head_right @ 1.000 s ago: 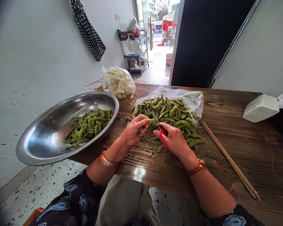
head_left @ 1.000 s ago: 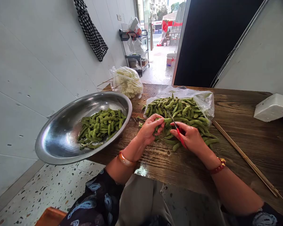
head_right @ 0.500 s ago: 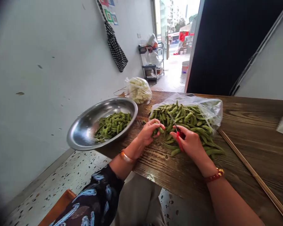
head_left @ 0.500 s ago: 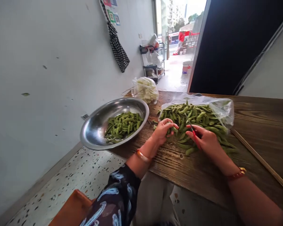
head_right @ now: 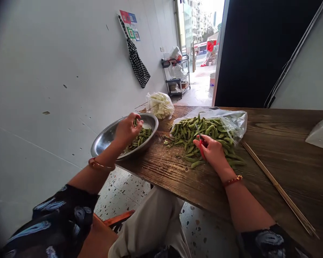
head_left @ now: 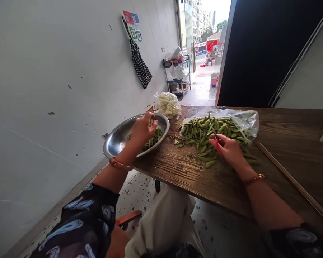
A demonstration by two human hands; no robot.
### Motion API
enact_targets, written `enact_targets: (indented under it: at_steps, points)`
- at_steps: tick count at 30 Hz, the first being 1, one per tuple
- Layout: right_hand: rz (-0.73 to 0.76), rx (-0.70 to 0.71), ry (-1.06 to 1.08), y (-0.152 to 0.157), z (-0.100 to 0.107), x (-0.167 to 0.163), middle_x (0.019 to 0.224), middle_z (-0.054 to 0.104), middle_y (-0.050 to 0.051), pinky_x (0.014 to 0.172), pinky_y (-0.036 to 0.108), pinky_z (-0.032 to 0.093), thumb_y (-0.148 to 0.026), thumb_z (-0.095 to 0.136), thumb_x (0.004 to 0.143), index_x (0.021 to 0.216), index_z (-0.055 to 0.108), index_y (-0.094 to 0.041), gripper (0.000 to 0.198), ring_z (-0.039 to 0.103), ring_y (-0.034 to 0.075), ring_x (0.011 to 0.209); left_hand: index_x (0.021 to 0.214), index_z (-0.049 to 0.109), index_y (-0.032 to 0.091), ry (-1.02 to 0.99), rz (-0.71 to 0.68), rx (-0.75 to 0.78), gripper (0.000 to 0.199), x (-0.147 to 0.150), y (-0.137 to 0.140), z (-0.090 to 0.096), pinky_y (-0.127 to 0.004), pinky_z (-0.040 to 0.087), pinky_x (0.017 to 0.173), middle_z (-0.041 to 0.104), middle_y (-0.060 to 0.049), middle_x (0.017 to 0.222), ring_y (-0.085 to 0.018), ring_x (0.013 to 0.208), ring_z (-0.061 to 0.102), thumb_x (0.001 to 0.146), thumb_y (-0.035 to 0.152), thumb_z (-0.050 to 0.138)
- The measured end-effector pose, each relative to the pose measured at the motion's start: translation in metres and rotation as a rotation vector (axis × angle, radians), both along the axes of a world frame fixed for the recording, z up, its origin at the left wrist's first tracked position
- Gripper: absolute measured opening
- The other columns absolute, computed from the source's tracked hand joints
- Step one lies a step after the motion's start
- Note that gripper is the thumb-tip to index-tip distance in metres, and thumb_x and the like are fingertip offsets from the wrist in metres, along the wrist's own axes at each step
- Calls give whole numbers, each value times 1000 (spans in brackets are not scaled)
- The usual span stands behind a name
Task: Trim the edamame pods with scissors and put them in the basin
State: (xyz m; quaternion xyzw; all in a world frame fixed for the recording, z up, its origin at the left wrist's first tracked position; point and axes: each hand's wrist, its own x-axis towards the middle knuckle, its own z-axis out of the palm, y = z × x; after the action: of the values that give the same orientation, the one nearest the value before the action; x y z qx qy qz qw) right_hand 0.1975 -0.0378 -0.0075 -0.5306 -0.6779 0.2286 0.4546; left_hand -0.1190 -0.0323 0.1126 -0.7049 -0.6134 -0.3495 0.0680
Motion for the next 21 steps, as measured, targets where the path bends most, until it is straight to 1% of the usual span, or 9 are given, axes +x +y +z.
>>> enact_targets:
  at_steps: [2,3,5,9,11,13,15,19,21]
  points:
    - [-1,18,5,-1,2,-1,57,59,1,49,25,35,-64,53,78,103,70,-13,60,46,13,50,111,60,17,180,78,31,42,-20,4,0,-42,40,88,59,-15,110,-30,102,53,71,25,66]
    - [-3,21,3,-1,3,-1,56,58,1,49,25,35,-64,53,78,102,71,-13,60,45,12,50,116,58,16,234,89,44,45,-24,4,-2,-45,38,93,55,-17,119,-33,109,50,72,25,65]
    - [-12,19,-1,-2,3,-2,55,56,0,49,24,34,-64,54,78,101,71,-13,60,44,12,49,117,57,14,282,32,57,41,-18,1,-7,-47,36,99,53,-18,125,-33,116,47,78,26,59]
    - [-11,22,-21,-2,3,-2,54,54,-1,49,25,33,-63,54,78,102,71,-14,57,42,12,49,106,62,17,246,-212,16,25,32,-7,-31,-42,41,96,61,-12,111,-25,107,53,85,25,51]
    - [-4,15,-25,-2,3,-2,55,54,-1,50,25,33,-61,55,79,103,70,-14,55,42,12,49,99,64,18,233,-366,-101,20,62,-12,-49,-39,44,93,62,-11,105,-23,100,57,84,23,52]
    - [-8,10,-20,-1,3,-2,56,55,-1,50,25,34,-61,55,79,103,70,-14,55,43,12,50,95,65,16,200,-480,-211,17,88,-21,-70,-38,46,92,63,-12,105,-23,100,58,82,21,55]
    - [-15,13,-5,0,2,-2,57,57,0,51,25,35,-62,55,78,103,70,-14,55,45,13,51,101,64,17,188,-602,-282,23,110,-34,-89,-38,46,94,62,-12,111,-23,103,58,80,18,57]
    - [-15,20,11,2,1,-2,60,61,2,52,25,35,-62,54,79,103,70,-15,55,48,14,53,114,61,19,327,-890,-258,36,140,-62,-113,-41,38,105,52,-14,133,-27,123,48,78,24,61]
    - [-22,16,0,2,1,-2,63,62,2,53,25,36,-61,54,79,104,69,-15,54,49,14,54,115,61,19,393,-902,-234,36,146,-61,-120,-43,33,110,47,-14,138,-29,129,41,80,26,60]
